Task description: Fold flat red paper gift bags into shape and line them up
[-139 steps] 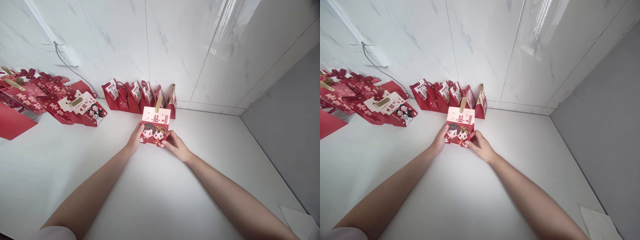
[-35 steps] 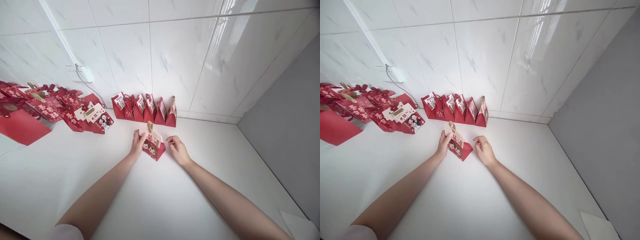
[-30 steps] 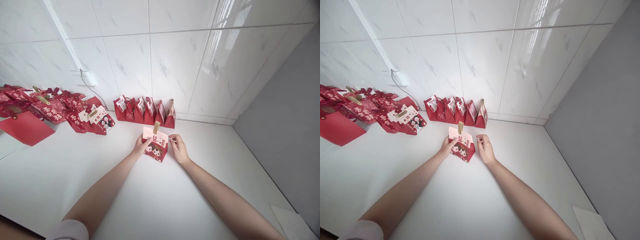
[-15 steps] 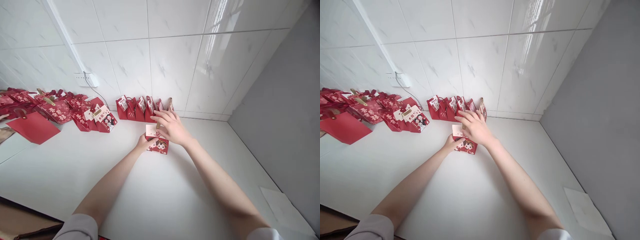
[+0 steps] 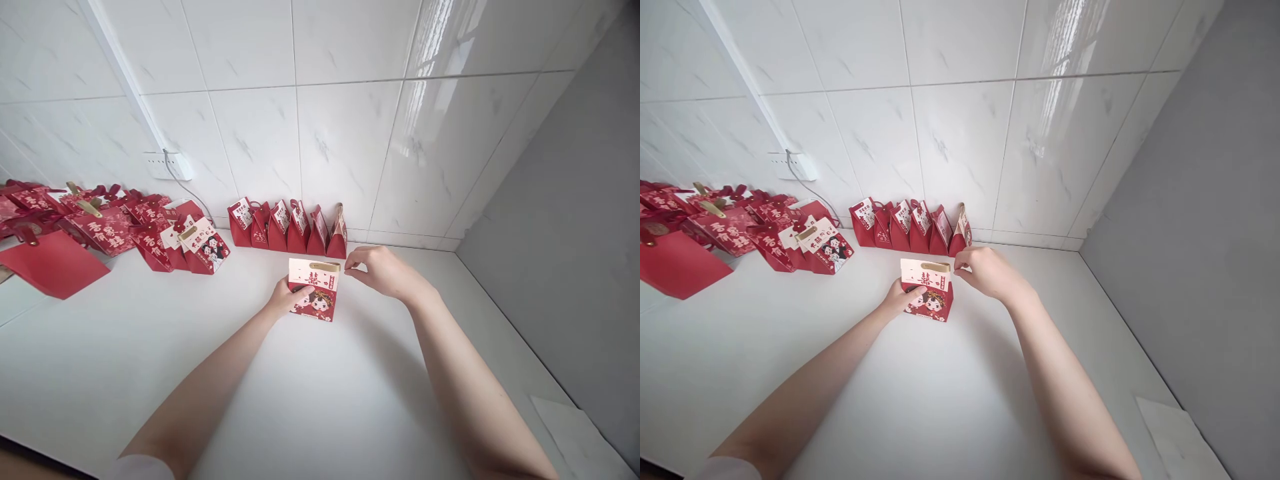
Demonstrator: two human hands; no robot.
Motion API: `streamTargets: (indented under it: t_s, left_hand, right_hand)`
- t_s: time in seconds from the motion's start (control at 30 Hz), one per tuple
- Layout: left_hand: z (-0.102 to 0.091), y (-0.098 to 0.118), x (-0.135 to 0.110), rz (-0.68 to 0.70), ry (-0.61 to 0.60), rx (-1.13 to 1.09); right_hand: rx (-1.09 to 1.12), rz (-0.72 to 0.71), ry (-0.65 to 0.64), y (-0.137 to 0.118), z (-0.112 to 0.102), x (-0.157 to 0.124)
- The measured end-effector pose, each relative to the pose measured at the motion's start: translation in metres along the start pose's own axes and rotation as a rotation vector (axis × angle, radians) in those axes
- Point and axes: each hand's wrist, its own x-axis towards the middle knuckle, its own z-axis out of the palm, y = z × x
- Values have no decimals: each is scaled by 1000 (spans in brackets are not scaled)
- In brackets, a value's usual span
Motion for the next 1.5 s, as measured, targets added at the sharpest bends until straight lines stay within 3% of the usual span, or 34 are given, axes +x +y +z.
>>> streamTargets:
  t_s: [0.13, 0.33, 0.53, 0.87, 1.17, 1.3, 1.4, 1.5]
  left_hand:
    - [1, 3, -1, -10, -14, -7]
    - [-1, 7, -3, -10, -22, -7]
    - [-1, 4, -3, 23, -200, -298]
    - [-3, 4, -2, 61, -169, -131]
    - [0, 12, -4, 13, -167, -114]
    - [2, 12, -1, -31, -168, -150]
    - [3, 8, 5, -18, -12, -92]
    - [3, 4, 9, -1, 117, -6]
  right_hand:
    - [18, 10, 51, -6, 1, 3]
    - [53, 51, -5, -3, 7, 8]
    - [102, 61, -42, 9, 7, 7]
    - [173, 53, -82, 16, 20, 11]
    - [643, 102, -239, 35, 30, 17]
    - [866, 136, -200, 53, 56, 23]
    - [1077, 223, -15, 67, 94, 23]
    - [1136, 321, 55, 73, 129, 18]
